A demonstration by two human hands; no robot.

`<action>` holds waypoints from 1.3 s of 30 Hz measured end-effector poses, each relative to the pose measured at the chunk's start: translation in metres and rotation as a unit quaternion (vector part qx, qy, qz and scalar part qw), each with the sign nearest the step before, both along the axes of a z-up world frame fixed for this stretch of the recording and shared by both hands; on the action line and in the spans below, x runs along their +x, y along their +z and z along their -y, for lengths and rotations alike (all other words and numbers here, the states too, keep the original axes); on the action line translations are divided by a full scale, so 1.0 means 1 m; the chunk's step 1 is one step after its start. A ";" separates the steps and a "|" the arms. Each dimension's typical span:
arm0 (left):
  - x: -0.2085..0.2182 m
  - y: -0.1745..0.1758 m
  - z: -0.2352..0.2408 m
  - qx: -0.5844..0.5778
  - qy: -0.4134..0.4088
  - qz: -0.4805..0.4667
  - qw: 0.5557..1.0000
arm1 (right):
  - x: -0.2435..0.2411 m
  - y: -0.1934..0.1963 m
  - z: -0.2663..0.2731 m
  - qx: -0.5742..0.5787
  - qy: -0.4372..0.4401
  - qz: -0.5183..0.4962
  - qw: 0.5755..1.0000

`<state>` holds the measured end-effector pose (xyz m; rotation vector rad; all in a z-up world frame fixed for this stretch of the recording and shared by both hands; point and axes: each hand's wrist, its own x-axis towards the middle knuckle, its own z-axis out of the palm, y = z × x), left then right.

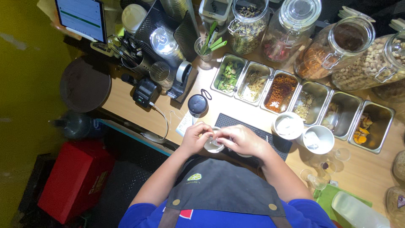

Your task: The person puts dry ingredients into paper bags by hand and with a spoon, then cuts and ties a string to secure the contents of the bags.

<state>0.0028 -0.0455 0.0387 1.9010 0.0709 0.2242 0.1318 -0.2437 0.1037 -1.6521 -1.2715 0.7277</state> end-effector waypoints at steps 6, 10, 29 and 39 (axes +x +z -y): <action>0.006 0.007 -0.003 -0.001 -0.034 -0.013 0.999 | 0.004 -0.006 0.004 0.057 0.047 0.000 0.997; 0.004 0.008 -0.004 0.023 -0.041 -0.010 0.999 | 0.005 -0.006 0.005 0.048 -0.005 0.019 0.999; -0.005 -0.023 0.000 -0.192 -0.043 -0.064 0.978 | 0.005 -0.013 0.004 0.068 0.014 -0.005 0.998; -0.004 -0.015 0.000 -0.130 -0.047 -0.040 0.990 | 0.007 -0.014 0.008 0.076 0.015 0.058 0.995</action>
